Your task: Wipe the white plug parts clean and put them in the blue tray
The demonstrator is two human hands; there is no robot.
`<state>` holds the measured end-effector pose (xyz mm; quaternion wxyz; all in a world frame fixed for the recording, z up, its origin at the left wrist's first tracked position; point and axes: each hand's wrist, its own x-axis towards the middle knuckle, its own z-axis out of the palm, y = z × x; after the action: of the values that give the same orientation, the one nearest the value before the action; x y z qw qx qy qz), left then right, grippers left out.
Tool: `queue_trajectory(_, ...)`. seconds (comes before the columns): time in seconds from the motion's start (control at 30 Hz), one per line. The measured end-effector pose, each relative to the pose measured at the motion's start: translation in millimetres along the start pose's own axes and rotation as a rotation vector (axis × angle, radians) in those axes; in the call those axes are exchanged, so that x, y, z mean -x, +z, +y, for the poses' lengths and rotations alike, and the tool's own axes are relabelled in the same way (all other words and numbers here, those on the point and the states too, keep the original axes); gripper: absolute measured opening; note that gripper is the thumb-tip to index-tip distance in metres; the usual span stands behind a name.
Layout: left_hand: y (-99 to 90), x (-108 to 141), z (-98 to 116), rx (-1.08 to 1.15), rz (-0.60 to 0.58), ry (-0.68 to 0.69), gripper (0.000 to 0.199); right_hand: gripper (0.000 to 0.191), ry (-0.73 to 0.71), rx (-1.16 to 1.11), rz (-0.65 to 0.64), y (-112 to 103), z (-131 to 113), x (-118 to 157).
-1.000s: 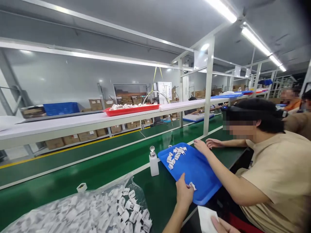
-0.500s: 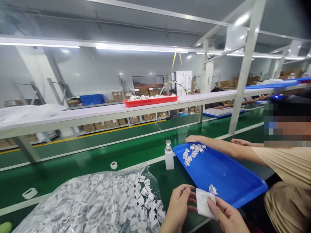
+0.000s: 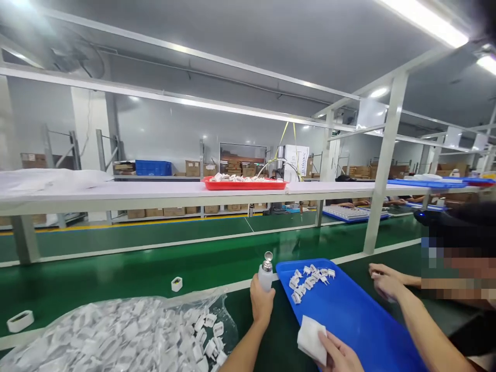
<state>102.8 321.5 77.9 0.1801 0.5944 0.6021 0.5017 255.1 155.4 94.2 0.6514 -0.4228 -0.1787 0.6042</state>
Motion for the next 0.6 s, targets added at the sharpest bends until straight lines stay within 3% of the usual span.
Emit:
queue_trajectory(0.1,-8.8,-1.8,6.2,-0.090,-0.033,0.150,0.051,0.053,-0.068,-0.066,0.023,8.9,1.9,-12.3)
queue_trajectory(0.27,-45.6,-11.5,30.2,-0.304,-0.145,0.469,0.056,0.020,-0.083,-0.156,0.049,40.6,4.6,-36.2)
queue_trajectory(0.43,-90.0,-17.9,48.8,-0.568,-0.242,0.785,0.069,0.031,-0.043,-0.264,0.016,72.1,-0.1,-44.6)
queue_trajectory(0.6,-116.3,-23.5,59.2,-0.784,-0.225,0.938,0.071,0.033,-0.018,-0.341,-0.044,89.9,-6.9,-28.9)
